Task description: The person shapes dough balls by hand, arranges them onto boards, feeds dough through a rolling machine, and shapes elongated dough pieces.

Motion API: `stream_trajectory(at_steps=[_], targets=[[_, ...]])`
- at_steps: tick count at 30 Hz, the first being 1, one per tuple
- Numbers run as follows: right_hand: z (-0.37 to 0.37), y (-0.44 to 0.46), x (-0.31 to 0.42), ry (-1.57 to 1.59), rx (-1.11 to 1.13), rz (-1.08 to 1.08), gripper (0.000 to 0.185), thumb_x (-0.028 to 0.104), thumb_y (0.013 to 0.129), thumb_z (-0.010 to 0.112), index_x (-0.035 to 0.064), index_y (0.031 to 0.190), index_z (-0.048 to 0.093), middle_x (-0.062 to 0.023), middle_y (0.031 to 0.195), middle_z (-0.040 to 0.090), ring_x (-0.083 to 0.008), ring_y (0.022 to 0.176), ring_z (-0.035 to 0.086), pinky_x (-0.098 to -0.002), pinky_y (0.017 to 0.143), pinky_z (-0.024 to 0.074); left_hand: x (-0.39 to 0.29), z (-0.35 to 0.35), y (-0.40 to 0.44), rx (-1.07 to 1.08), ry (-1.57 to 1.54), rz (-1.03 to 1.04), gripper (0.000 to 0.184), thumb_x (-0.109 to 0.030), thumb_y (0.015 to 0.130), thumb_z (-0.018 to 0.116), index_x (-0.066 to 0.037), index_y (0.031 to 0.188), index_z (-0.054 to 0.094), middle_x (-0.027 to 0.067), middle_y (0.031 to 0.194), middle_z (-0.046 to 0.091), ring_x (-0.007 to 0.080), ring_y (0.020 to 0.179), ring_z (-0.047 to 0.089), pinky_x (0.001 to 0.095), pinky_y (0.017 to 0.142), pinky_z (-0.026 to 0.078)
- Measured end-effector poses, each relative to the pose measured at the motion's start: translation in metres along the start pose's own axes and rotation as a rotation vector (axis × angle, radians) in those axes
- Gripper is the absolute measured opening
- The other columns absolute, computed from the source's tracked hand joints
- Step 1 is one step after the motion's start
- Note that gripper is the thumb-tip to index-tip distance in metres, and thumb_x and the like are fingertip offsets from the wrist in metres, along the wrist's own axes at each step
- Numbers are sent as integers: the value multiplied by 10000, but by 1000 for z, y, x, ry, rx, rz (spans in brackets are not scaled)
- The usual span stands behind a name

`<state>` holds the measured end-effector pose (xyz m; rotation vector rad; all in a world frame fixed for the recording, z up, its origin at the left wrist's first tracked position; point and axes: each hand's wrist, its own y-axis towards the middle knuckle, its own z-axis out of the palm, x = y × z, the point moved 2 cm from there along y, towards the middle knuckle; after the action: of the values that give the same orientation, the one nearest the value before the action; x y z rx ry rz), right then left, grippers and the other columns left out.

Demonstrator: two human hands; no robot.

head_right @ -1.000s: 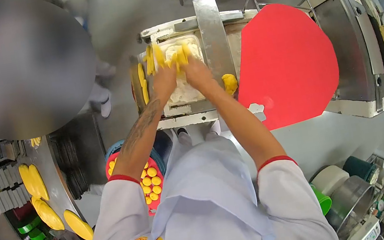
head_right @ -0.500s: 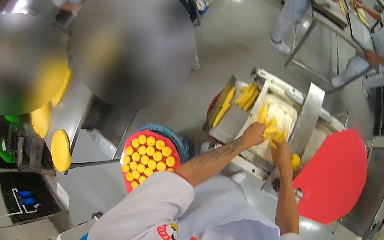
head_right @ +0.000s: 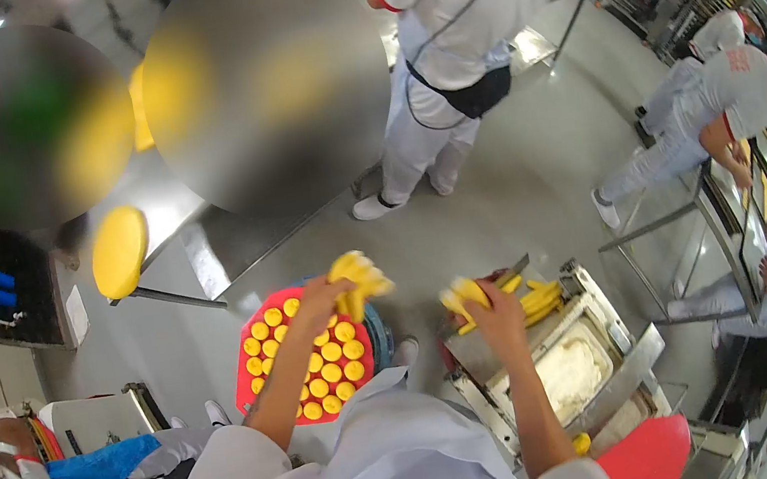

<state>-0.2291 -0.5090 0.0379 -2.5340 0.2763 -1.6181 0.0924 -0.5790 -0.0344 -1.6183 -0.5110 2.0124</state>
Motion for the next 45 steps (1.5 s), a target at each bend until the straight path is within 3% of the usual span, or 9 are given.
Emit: stream_trajectory(at_steps=[6,9,14,21,26,34,40,44,45], targets=[[103,257,186,657,250,-320,440,291,1003,601,-29,1303,565,-119,1104,661,-170,852,673,-318,768,563,-186,-97,81,-129,-423,480,391,-212,983,600,45,1276,563,176,1219,646,312,1091,662,444,923,574],[127,320,233,381,204,-199,561,394,1023,558,0,1415,485,-143,1200,636,-195,882,686,-317,792,570,-281,-115,128,-36,-687,388,787,-602,929,602,-64,1448,354,266,1412,444,410,1297,467,625,988,492],[112,270,97,450,437,-93,583,466,1036,510,45,1439,496,-127,1208,634,-207,880,691,-325,769,590,-123,-154,190,-206,-502,322,695,-557,912,661,-54,1341,448,206,1262,584,334,1080,633,530,858,583],[44,-96,-201,579,-81,649,448,404,996,627,15,1217,656,-39,838,665,-121,710,646,-274,625,539,146,86,85,313,92,-214,385,-289,975,654,-40,1266,611,114,1056,694,232,897,691,397,795,593],[-21,-215,-165,606,-495,803,332,279,1024,590,7,1200,659,-34,766,622,-108,653,608,-264,599,509,191,238,46,846,837,50,457,-249,936,683,26,1289,590,224,1102,686,293,938,697,389,804,573],[17,-303,-124,722,-734,900,304,196,1021,577,-13,1227,656,-43,823,640,-115,756,632,-269,729,537,307,406,203,327,1276,468,913,-445,766,795,3,1460,406,290,1323,555,419,1249,522,485,1040,426],[30,-326,-137,771,-855,998,332,186,990,639,-11,1257,646,-59,944,678,-113,845,642,-270,779,551,346,436,212,259,1451,284,1121,-507,609,866,-19,1470,339,271,1392,518,425,1291,491,510,1067,402],[5,-290,-141,744,-770,870,349,183,983,652,-10,1273,636,-66,1010,678,-121,889,645,-266,798,548,367,408,267,507,1129,177,777,-423,685,816,-17,1291,546,187,1038,672,352,928,664,481,858,530],[-3,-276,-143,769,-754,813,354,180,980,656,-11,1277,633,-68,1027,677,-124,901,645,-266,804,547,346,399,257,613,764,-319,585,-367,754,770,-11,1189,606,115,897,668,275,794,668,401,754,559]])
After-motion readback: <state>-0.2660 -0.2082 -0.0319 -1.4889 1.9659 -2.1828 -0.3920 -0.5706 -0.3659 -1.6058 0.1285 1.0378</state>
